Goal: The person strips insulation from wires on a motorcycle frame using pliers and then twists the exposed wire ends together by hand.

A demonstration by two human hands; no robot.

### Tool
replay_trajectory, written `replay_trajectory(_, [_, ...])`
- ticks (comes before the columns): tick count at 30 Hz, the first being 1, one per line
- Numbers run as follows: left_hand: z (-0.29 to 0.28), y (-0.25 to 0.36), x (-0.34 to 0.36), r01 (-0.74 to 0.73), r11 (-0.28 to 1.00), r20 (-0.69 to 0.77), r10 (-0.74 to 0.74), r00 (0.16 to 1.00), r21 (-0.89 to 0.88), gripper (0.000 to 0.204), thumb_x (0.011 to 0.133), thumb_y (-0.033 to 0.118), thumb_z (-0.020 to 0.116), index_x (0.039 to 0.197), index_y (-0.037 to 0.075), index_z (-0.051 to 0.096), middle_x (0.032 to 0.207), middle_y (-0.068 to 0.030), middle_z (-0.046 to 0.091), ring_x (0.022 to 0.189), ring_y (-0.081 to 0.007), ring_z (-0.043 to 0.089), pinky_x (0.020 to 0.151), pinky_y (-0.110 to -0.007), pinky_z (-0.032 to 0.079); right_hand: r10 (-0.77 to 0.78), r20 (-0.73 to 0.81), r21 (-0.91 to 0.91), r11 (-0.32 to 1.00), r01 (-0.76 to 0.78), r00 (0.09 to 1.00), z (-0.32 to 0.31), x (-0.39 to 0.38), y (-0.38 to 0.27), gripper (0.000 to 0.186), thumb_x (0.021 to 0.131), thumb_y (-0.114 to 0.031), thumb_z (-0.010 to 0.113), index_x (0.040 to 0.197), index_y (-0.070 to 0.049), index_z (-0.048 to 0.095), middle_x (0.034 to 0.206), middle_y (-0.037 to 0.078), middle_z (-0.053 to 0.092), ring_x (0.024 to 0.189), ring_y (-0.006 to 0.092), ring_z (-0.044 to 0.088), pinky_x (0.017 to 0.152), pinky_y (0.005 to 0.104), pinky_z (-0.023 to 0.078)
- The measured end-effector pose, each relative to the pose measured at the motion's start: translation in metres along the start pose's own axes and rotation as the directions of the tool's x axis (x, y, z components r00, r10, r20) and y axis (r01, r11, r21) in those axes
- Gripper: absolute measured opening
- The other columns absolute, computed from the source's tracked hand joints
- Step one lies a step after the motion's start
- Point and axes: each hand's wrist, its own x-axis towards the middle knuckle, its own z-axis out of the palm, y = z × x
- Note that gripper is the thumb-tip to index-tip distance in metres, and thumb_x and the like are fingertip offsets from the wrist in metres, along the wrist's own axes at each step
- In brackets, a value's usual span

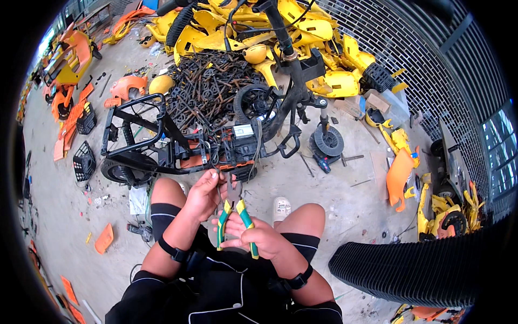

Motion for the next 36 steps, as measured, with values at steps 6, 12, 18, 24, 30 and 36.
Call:
replay_trajectory(6, [0.02,0.009,-0.025,-0.165,0.981,0.088,0.157,0.984,0.098,0.018,0.107,0.023,0.052,0.11,0.006,0.057,0.103,-0.0093,0.063,0.093,-0.0195,0.062,0.084,-0.036,0.05,-0.092,-0.127,-0.137,0.988,0.074,0.988,0.025,-0.038,-0.006,0.084,0.074,0.004,0.052,0.154,0.006,0.026,0.157,0.028,0.033,0.145,0.0366,0.038,0.111,0.0556,0.041])
replay_trajectory(12, [0.066,0.035,-0.067,-0.374,0.857,0.182,0.329,0.927,0.356,0.017,0.102,0.018,0.063,0.111,0.004,0.059,0.088,-0.0038,0.06,0.075,-0.0128,0.057,0.068,-0.029,0.048,-0.231,-0.24,-0.316,0.937,0.149,0.943,0.057,-0.07,-0.004,0.084,0.074,0.005,0.05,0.154,0.005,0.026,0.157,0.026,0.034,0.144,0.0348,0.04,0.109,0.0504,0.044])
replay_trajectory(18, [0.094,0.032,-0.101,-0.432,0.778,0.232,0.364,0.902,0.456,0.022,0.098,0.017,0.069,0.112,0.002,0.063,0.087,-0.0039,0.062,0.074,-0.011,0.058,0.067,-0.025,0.048,-0.44,-0.254,-0.657,0.732,0.18,0.862,0.072,-0.084,0.015,0.063,0.094,0.005,0.055,0.152,0.001,0.031,0.155,0.019,0.038,0.14,0.0257,0.044,0.107,0.0417,0.047])
replay_trajectory(24, [0.107,0.036,-0.123,-0.407,0.798,0.283,0.307,0.909,0.445,0.024,0.097,0.009,0.07,0.118,0.0,0.063,0.096,-0.0045,0.066,0.085,-0.0106,0.062,0.076,-0.026,0.052,-0.699,-0.217,-0.961,0.275,-0.024,0.681,0.105,-0.082,0.017,0.076,0.088,0.008,0.058,0.156,-0.001,0.025,0.155,0.021,0.038,0.141,0.032,0.043,0.113,0.04,0.038])
replay_trajectory(30, [0.109,0.038,-0.133,-0.441,0.767,0.285,0.341,0.896,0.466,0.023,0.097,0.007,0.069,0.118,0.0,0.064,0.101,-0.0054,0.065,0.09,-0.0108,0.061,0.079,-0.026,0.05,-0.788,0.064,-0.978,-0.172,-0.119,0.612,0.114,-0.076,0.013,0.094,0.071,0.014,0.059,0.156,0.005,0.017,0.155,0.031,0.027,0.145,0.05,0.028,0.118,0.0504,0.029])
replay_trajectory(36, [0.102,0.046,-0.134,-0.591,0.573,0.407,0.429,0.806,0.568,0.02,0.093,0.002,0.07,0.113,-0.001,0.067,0.103,-0.009,0.066,0.094,-0.0157,0.061,0.082,-0.029,0.05,-0.807,0.147,-0.94,-0.295,-0.174,0.572,0.125,-0.068,0.011,0.093,0.068,0.014,0.059,0.153,0.009,0.021,0.155,0.032,0.026,0.144,0.0523,0.027,0.117,0.0525,0.029])
